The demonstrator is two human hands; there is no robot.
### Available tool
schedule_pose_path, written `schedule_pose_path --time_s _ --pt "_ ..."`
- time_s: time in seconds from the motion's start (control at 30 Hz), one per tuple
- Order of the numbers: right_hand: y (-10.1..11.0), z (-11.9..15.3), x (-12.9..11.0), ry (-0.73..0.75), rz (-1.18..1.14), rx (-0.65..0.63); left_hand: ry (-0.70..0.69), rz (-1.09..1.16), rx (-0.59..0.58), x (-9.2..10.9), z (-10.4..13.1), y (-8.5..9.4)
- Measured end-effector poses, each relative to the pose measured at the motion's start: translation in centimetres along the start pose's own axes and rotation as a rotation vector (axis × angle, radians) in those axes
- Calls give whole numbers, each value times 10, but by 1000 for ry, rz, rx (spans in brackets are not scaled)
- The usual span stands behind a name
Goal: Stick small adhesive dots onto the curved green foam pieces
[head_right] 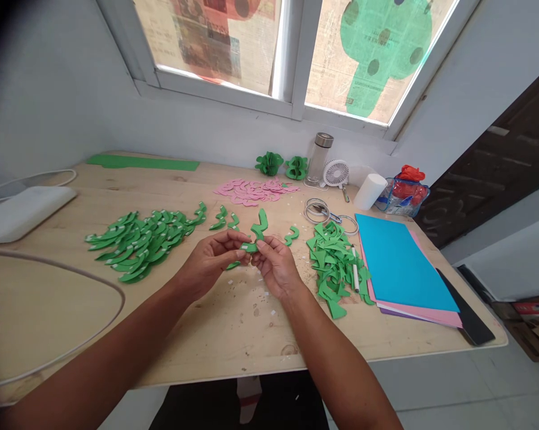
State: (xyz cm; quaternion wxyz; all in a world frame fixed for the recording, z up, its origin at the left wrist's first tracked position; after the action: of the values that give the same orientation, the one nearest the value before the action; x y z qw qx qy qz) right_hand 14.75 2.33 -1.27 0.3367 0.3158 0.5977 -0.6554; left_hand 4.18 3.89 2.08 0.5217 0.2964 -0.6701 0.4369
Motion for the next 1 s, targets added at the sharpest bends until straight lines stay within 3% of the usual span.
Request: schedule_pose_path --time_s 0.13,0.23,0.3,0.57,1.0 --pt "7 -1 -3 53 105 87 -9 -54 43 3 1 2" --pt "19 3 -18 216 293 282 -17 -123 106 3 0 7" --pt "19 7 -28 323 427 343 -40 -183 128 3 -2 10" --pt "-17 23 -38 559 1022 149 -180 -497 108 6 -3 10" --pt "-30 31 -40 797 1509 137 -309 -853 54 14 2 -1"
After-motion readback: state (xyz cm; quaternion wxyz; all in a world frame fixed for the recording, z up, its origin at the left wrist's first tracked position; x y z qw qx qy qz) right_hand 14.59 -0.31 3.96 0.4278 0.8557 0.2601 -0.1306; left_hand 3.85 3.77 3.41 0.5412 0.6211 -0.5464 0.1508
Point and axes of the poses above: each hand's wrist, its own z-axis away from the middle knuckle, its own y-axis out of the back of the hand, x = y × z, the point moved 8 cm from there along -z, towards the middle knuckle
